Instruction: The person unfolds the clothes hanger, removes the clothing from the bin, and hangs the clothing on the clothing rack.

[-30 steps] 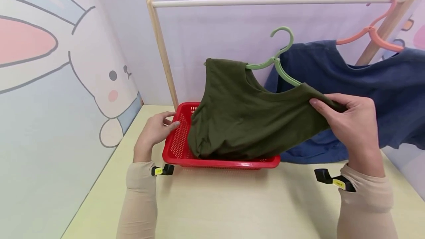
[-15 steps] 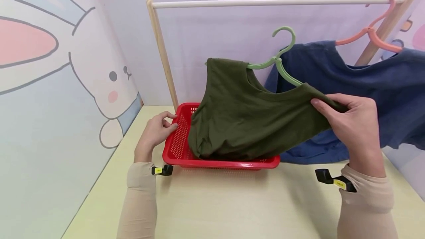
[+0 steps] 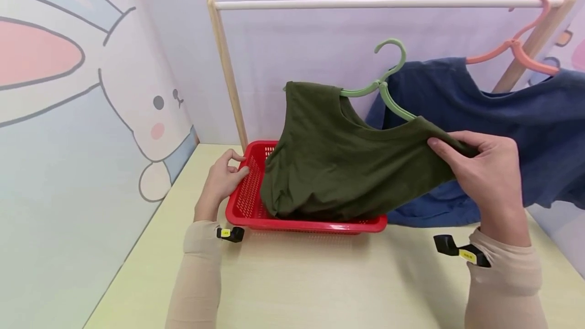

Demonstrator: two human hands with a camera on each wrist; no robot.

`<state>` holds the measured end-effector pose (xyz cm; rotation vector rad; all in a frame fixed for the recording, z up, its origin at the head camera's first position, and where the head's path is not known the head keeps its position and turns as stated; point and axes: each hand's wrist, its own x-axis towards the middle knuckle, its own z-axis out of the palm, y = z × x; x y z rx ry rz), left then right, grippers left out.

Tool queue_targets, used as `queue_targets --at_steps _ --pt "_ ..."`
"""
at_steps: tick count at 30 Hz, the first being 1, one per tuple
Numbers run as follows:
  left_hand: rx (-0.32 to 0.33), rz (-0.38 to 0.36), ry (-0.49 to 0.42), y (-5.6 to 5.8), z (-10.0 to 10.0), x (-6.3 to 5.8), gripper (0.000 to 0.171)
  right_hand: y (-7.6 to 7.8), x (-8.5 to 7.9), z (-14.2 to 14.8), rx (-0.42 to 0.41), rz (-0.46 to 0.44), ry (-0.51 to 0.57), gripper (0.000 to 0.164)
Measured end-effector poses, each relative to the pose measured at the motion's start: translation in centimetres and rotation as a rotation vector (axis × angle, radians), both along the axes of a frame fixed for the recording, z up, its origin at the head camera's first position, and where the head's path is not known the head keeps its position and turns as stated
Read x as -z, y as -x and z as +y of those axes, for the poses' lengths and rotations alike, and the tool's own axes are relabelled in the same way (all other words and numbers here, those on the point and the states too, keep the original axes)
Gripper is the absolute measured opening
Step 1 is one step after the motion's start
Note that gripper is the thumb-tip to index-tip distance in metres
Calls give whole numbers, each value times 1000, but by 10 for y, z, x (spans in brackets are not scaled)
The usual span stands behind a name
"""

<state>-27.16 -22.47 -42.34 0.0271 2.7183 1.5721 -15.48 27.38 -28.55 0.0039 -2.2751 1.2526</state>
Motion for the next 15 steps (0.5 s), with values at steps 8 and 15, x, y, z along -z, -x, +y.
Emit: queue_targets --at_steps 8,15 --pt "-20 -4 -29 1 2 -1 32 -5 -5 -7 13 14 4 28" --pt "-22 -11 -58 -2 1 2 32 -8 -6 0 91 8 5 27"
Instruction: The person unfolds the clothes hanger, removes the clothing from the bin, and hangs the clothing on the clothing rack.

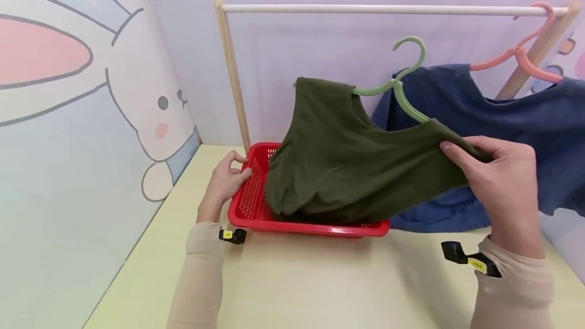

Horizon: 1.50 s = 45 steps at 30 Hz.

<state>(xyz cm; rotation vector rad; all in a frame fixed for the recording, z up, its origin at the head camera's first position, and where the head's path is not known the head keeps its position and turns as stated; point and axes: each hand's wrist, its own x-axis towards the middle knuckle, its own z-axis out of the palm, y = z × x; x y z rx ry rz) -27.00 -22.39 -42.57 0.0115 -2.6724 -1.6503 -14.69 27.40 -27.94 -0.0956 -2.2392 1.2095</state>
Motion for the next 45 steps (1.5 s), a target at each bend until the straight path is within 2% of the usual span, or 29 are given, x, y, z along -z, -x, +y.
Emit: queue_targets --at_steps 5,8,12,16,20,24,25,26,27,31,32,34,36,37,40,41,43,45 --pt "3 6 -5 1 1 1 32 1 -11 13 46 -1 -1 26" --pt "4 5 -7 2 1 1 31 3 -24 21 84 -6 3 26" --pt "-1 -1 -6 2 -1 2 31 8 -44 31 161 -61 -11 25" --pt "-8 2 -5 2 -4 3 31 16 -60 41 157 -96 39 16" --pt "0 6 -16 1 -6 4 33 22 -70 50 168 -112 76 8" --pt "7 5 -29 1 -6 3 34 26 -75 57 224 -156 64 10" --pt "8 4 -30 1 -6 3 34 27 -75 58 241 -179 53 4" --pt "8 4 -32 0 -5 3 34 27 -76 58 252 -192 40 5" --pt "7 2 -33 0 -5 3 34 27 -76 59 261 -208 29 7" --pt "7 4 -36 0 -5 3 32 26 -75 59 299 -244 -22 34" --pt "6 5 -37 0 -5 3 32 26 -74 59 306 -244 -28 34" --pt "7 7 -40 0 -5 4 32 26 -72 60 324 -244 -38 28" --pt "12 9 -43 0 -5 4 32 25 -70 61 333 -240 -30 11" --pt "14 9 -43 1 -5 5 32 25 -69 61 330 -237 -23 9" --pt "22 12 -42 1 -5 5 32 24 -66 63 315 -223 3 29" --pt "24 14 -43 1 -5 4 32 24 -66 63 313 -227 -4 25" --pt "27 14 -44 1 -6 4 32 23 -66 63 318 -244 -57 3" --pt "27 12 -46 1 -7 3 31 22 -67 61 324 -268 -124 33"
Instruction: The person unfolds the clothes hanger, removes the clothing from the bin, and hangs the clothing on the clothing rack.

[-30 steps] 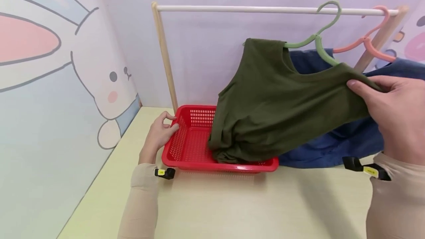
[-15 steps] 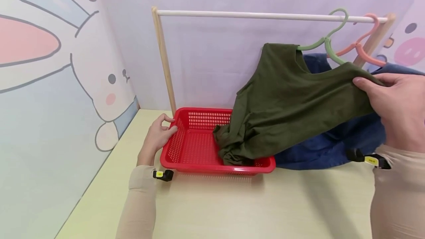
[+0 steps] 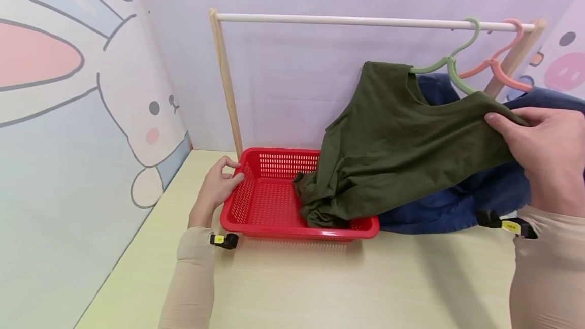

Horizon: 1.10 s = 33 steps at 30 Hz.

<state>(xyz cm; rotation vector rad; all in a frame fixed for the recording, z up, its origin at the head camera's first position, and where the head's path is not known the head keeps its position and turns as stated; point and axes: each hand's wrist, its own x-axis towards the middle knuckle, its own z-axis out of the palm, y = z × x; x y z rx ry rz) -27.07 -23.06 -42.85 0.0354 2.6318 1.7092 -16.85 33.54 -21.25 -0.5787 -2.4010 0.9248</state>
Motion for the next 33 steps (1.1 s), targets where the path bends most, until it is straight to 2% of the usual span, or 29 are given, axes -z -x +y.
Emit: queue_targets --at_steps 2,4,15,19,24,28,33 --pt "4 -5 -4 0 0 -1 31 -2 -1 -1 -6 -31 -68 60" --pt "3 -10 -6 0 0 -1 31 -5 -4 -2 -16 -47 -103 72" --pt "2 -12 -19 -2 -1 -1 32 -16 -7 -2 -34 -44 -158 74" --pt "8 -15 -20 -1 -1 -1 33 -18 -9 -2 -41 24 -60 69" --pt "3 -11 -17 -1 -2 0 34 -19 -10 -7 -6 206 113 57" --pt "3 -6 -18 -2 -1 1 35 -19 -12 -13 47 309 108 59" --pt "-1 -6 -19 -2 0 1 35 -20 -13 -18 37 397 71 60"
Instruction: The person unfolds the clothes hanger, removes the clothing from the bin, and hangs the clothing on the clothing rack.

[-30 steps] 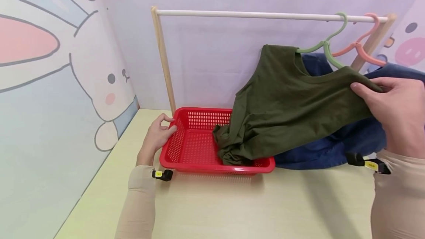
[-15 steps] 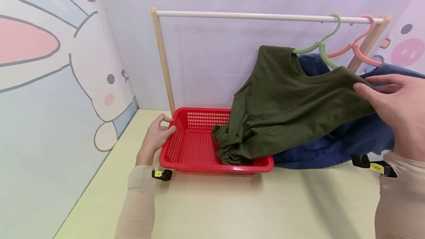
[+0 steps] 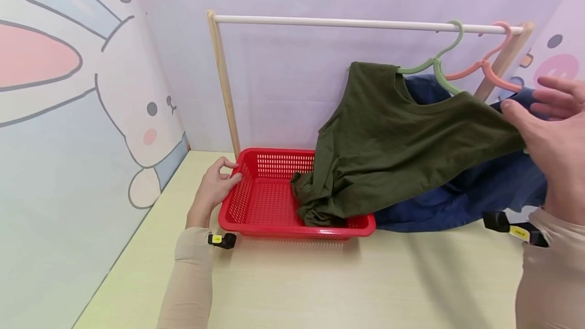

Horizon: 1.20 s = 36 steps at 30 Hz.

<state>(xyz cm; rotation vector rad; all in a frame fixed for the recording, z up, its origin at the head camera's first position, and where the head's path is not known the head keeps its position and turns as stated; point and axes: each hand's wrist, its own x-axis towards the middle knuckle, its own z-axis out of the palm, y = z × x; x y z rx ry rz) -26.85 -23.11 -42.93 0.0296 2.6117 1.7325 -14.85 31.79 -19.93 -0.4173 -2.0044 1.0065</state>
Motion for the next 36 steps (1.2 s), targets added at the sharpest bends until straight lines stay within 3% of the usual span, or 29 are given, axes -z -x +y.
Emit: queue_targets --at_steps 6,14,25,30,36 --pt "0 -2 4 0 1 0 33 1 -1 -10 -8 95 -4 57" --pt "-1 -9 -3 1 1 -1 33 -4 -1 -30 -20 49 -1 65" --pt "0 -17 -19 2 0 -1 34 -2 5 -52 -44 151 -12 64" --pt "-9 -21 -16 1 -1 -1 34 -1 10 -68 -55 127 -65 60" --pt "-2 -24 -16 2 -1 0 35 4 22 -74 -120 99 -26 61"
